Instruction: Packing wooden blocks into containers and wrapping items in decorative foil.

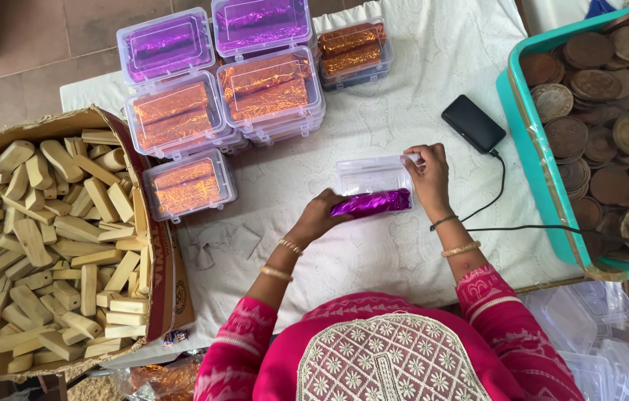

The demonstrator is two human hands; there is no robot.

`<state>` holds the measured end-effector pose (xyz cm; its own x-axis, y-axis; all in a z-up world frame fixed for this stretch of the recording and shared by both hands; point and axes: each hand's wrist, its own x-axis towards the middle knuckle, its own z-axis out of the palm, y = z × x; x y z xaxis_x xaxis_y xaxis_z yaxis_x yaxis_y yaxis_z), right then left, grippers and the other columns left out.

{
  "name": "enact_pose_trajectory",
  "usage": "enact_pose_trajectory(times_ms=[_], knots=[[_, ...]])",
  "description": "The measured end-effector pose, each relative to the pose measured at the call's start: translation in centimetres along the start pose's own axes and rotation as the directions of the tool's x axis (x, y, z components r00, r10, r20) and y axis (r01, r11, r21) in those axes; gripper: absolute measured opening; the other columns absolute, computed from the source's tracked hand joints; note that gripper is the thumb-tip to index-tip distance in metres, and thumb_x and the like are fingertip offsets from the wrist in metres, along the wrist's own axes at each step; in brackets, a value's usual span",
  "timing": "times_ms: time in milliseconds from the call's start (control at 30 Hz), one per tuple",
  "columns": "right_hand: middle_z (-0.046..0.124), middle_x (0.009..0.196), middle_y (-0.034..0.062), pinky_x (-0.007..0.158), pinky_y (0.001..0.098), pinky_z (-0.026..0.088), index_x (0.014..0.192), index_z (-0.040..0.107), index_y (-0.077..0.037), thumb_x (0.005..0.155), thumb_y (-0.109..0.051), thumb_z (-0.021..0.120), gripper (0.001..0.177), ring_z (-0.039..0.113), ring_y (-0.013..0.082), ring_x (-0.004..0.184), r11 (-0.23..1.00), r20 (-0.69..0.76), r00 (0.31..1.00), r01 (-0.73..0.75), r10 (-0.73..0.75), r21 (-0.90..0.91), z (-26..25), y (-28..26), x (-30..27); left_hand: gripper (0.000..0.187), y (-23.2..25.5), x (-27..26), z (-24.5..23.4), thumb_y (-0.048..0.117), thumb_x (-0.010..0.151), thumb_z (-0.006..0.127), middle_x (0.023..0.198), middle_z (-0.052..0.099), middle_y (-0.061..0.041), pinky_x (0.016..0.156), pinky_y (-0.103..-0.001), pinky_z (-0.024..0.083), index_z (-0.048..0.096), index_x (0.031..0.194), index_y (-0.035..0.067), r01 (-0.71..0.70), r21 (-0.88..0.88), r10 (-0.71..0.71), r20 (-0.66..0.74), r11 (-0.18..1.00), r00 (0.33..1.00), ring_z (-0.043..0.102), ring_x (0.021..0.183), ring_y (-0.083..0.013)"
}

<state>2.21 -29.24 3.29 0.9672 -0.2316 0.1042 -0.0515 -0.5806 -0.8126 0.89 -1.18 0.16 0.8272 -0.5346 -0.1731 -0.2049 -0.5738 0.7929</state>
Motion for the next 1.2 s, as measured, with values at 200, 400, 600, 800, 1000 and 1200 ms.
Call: enact_pose_trajectory(times_ms=[200, 400, 600, 800, 1000, 1200], knots=[[0.05, 0.106, 0.0054, 0.072, 0.0266, 0.059, 0.107, 0.071, -0.009, 0.095, -0.008, 0.076, 0.013, 0.06, 0.0141, 0.085, 0.998, -0.029, 0.999, -0.014, 0.016, 0.061, 0.8, 0.8, 0.7, 0.049, 1.9, 6.2, 1.5, 0.025, 0.084, 0.083, 0.11, 0.067, -0.014, 0.083, -0.04, 0.059, 0.057, 0.122, 0.009, -0.083, -0.023, 0.082, -0.026, 0.996, 0.996, 0.07, 0.092, -0.0288], [0.05, 0.106, 0.0043, 0.077, 0.0261, 0.062, 0.108, 0.071, -0.01, 0.094, -0.005, 0.074, 0.015, 0.061, 0.013, 0.087, 0.996, -0.018, 0.999, -0.038, 0.039, 0.087, 0.7, 1.2, 0.5, 0.047, 0.7, 8.8, 4.0, 0.02, 0.084, 0.082, 0.113, 0.067, -0.016, 0.087, -0.043, 0.06, 0.048, 0.115, 0.009, -0.109, 0.0, 0.109, -0.022, 0.994, 0.994, 0.071, 0.094, -0.0344], [0.052, 0.102, 0.0034, 0.074, 0.0262, 0.06, 0.115, 0.062, -0.009, 0.094, -0.006, 0.074, 0.024, 0.059, 0.0117, 0.085, 0.981, -0.032, 0.995, -0.086, 0.093, 0.174, 0.3, 0.8, 0.3, 0.042, 0.6, 9.3, 4.2, 0.022, 0.087, 0.078, 0.115, 0.068, -0.016, 0.091, -0.044, 0.058, 0.05, 0.115, 0.008, -0.05, 0.028, 0.05, 0.012, 0.998, 0.999, 0.07, 0.102, -0.036], [0.062, 0.088, 0.0032, 0.068, 0.0269, 0.058, 0.107, 0.052, -0.005, 0.095, -0.017, 0.077, 0.031, 0.061, 0.0099, 0.078, 0.927, -0.061, 0.966, -0.222, 0.251, 0.301, 1.8, 5.0, -1.3, 0.04, 1.4, 9.3, 3.8, 0.026, 0.089, 0.076, 0.115, 0.069, -0.016, 0.094, -0.047, 0.054, 0.053, 0.115, 0.007, -0.04, 0.102, 0.039, 0.012, 0.994, 0.999, 0.067, 0.106, -0.039], [0.068, 0.1, 0.008, 0.079, 0.0373, 0.054, 0.105, 0.067, -0.006, 0.098, -0.016, 0.072, 0.013, 0.06, 0.0206, 0.087, 0.999, 0.022, 0.999, -0.039, 0.039, 0.01, 1.3, 3.1, -3.9, 0.043, -0.7, 9.7, 5.9, 0.035, 0.095, 0.067, 0.105, 0.072, -0.017, 0.099, -0.049, 0.049, 0.052, 0.127, 0.01, -0.037, 0.27, 0.027, 0.041, 0.962, 0.999, 0.067, 0.104, -0.0395], [0.069, 0.108, 0.0113, 0.087, 0.044, 0.052, 0.118, 0.067, -0.007, 0.094, -0.004, 0.064, 0.025, 0.055, 0.0316, 0.097, 0.938, 0.183, 0.973, 0.191, -0.141, -0.29, 1.1, 2.3, -4.0, 0.052, -2.3, 10.2, 8.3, 0.033, 0.1, 0.056, 0.1, 0.072, -0.02, 0.101, -0.052, 0.046, 0.044, 0.143, 0.005, -0.03, 0.451, -0.01, 0.086, 0.892, 0.996, 0.067, 0.103, -0.0367]])
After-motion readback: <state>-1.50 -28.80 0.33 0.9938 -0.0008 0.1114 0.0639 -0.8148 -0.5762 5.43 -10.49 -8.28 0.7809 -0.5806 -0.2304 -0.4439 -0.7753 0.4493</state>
